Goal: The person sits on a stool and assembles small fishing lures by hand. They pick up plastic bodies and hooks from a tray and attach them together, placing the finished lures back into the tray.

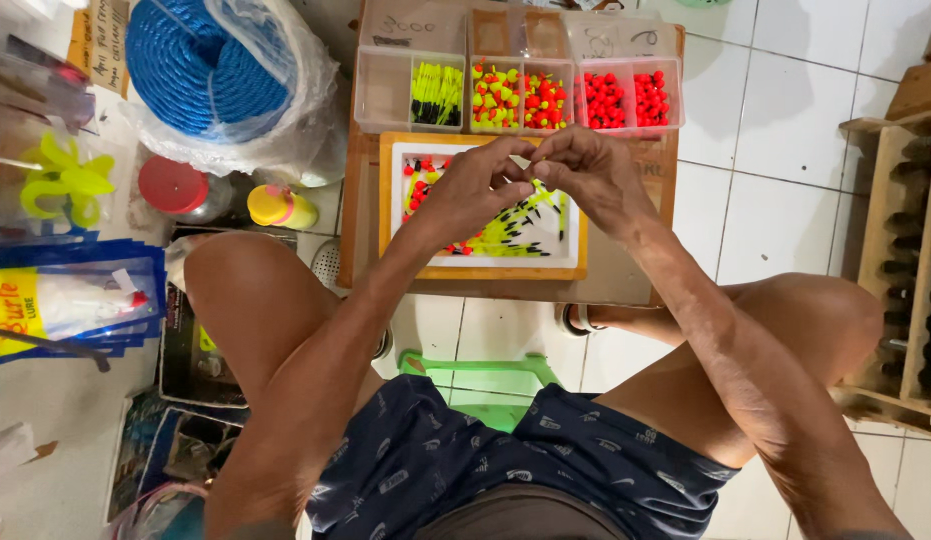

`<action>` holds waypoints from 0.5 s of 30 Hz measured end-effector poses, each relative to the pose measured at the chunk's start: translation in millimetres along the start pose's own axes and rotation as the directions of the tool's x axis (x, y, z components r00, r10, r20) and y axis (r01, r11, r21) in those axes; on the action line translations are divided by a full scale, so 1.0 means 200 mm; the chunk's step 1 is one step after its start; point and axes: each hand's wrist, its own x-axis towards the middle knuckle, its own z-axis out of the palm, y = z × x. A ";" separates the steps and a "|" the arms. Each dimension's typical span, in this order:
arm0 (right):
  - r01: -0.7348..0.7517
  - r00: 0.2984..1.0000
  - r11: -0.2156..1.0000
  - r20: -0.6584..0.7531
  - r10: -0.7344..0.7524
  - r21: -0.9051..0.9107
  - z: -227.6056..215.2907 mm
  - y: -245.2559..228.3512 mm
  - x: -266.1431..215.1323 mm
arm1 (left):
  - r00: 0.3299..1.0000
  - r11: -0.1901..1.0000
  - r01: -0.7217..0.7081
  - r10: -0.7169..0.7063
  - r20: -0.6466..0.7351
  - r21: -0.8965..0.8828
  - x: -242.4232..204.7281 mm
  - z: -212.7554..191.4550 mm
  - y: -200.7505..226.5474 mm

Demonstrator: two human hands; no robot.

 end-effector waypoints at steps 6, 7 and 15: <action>0.052 0.998 0.997 -0.032 -0.053 -0.058 0.05 -0.02 0.00 | 0.998 1.000 0.007 -0.006 -0.064 0.016 0.03 0.00 -0.05; 0.051 0.998 0.997 -0.032 -0.053 -0.057 0.04 -0.03 0.00 | 0.998 1.000 0.009 -0.008 -0.063 0.016 0.03 0.00 -0.04; 0.167 0.966 0.958 -0.155 -0.206 -0.234 -0.09 -0.13 0.00 | 0.946 0.978 0.035 0.034 -0.321 0.206 0.07 -0.14 0.02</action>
